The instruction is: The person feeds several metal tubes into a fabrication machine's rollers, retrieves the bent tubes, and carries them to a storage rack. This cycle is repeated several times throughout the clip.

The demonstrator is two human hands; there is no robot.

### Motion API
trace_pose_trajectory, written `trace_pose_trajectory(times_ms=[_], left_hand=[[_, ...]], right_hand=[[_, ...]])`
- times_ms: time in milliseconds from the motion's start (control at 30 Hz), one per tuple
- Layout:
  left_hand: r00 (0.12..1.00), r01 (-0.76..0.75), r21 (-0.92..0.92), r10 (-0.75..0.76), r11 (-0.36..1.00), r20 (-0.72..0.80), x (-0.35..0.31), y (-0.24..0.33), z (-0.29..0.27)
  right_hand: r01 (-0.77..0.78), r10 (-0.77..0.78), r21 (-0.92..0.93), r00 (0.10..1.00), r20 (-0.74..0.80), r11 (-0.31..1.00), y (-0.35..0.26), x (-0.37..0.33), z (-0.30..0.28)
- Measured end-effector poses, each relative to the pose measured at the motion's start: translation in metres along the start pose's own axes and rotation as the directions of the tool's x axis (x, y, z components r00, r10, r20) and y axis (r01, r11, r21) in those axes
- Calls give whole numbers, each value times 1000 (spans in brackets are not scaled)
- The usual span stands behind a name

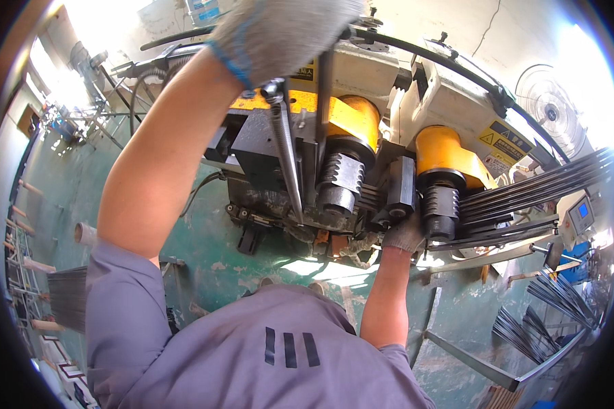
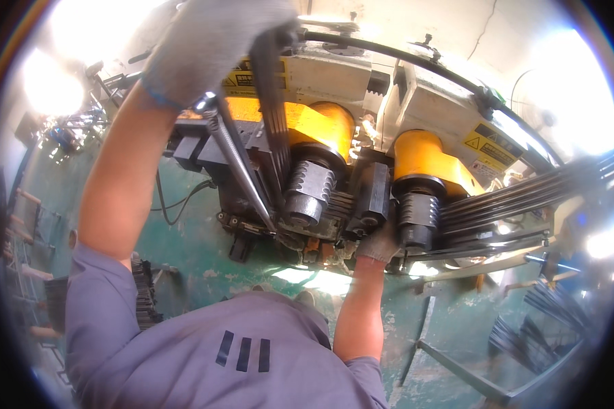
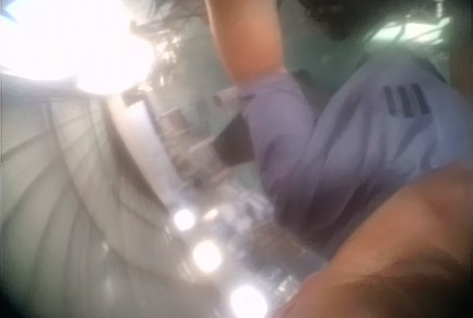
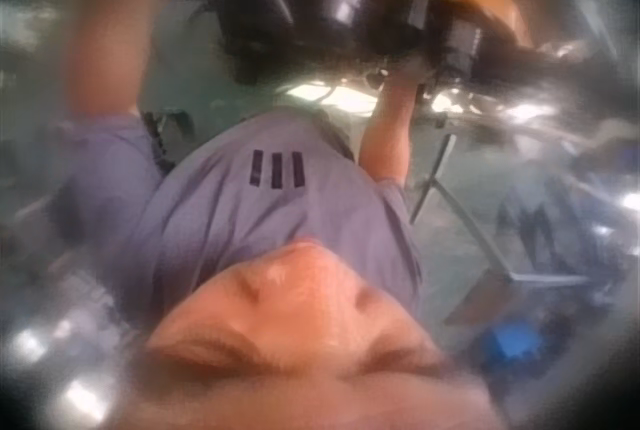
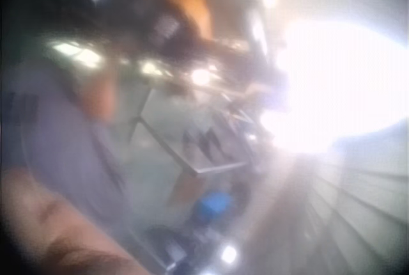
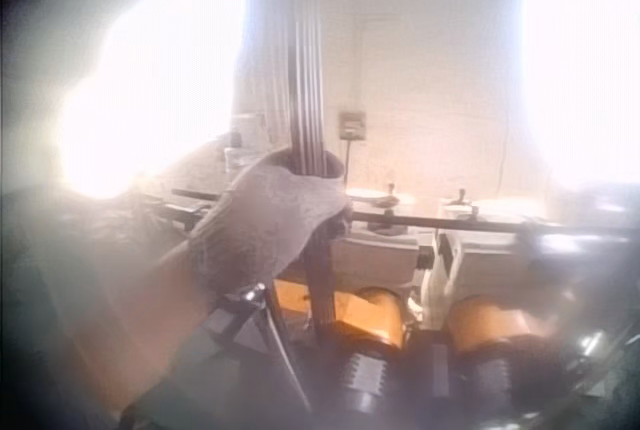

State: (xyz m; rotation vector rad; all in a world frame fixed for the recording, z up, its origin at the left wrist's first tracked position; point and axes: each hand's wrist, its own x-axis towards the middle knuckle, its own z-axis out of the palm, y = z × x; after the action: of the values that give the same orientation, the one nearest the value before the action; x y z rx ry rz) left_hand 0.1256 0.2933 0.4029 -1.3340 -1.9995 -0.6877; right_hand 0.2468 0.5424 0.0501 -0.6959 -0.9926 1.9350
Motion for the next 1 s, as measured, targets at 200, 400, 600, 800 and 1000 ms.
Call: trace_pose_trajectory(times_ms=[200,400,600,800,1000], left_hand=[[986,-163,-115,165,980,10,37,5,54],[907,393,-318,-308,863,287,37,56,23],[908,355,-300,-249,885,338,40,24,42],[937,320,-323,-249,890,243,35,35,36],[923,375,-367,-306,851,234,34,49,31]], right_hand=[[-28,27,40,999,30,999,3,2,-1],[5,-1,-108,1000,30,994,5,10,-14],[-3,6,-31,996,85,1000,15,18,-21],[6,-7,16,998,65,1000,-12,-5,2],[38,-41,68,999,35,997,3,7,-7]])
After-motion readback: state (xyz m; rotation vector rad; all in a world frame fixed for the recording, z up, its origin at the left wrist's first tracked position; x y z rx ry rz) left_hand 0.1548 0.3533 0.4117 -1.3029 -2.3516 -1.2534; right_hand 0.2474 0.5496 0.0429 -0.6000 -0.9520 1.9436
